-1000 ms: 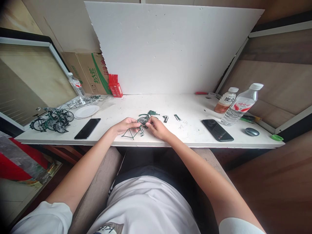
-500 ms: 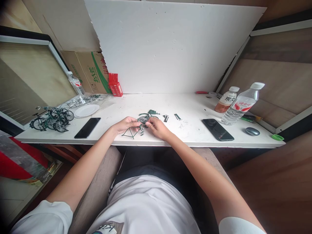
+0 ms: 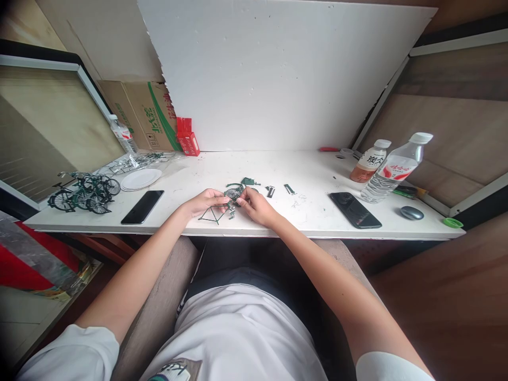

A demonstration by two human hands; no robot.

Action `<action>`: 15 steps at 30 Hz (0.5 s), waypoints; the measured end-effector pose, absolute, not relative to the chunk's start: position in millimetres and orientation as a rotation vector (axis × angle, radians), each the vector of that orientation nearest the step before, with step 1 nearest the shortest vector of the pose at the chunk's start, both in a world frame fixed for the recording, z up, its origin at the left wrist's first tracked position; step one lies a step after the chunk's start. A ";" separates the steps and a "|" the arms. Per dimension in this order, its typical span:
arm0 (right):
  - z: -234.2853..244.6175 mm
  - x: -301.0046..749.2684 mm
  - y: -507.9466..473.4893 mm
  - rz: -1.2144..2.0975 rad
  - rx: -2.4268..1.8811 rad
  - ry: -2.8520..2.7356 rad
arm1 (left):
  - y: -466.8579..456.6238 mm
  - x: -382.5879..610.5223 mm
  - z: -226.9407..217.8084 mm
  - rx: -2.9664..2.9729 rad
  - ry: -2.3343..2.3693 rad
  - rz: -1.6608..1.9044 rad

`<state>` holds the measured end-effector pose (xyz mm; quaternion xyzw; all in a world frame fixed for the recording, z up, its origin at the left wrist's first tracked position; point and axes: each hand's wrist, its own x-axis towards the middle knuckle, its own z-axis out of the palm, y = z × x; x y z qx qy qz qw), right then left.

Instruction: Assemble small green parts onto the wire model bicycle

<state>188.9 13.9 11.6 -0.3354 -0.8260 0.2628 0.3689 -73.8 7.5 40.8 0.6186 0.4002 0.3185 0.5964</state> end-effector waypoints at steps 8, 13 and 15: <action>11.4 188.8 15.4 0.652 -0.868 -2.131 | 9.0 -73.3 40.1 1.439 0.925 0.740; 12.2 188.3 15.4 0.650 -0.865 -2.135 | 9.4 -73.4 39.1 1.443 0.921 0.741; 12.0 188.0 15.4 0.649 -0.865 -2.138 | 9.1 -73.6 39.2 1.445 0.922 0.745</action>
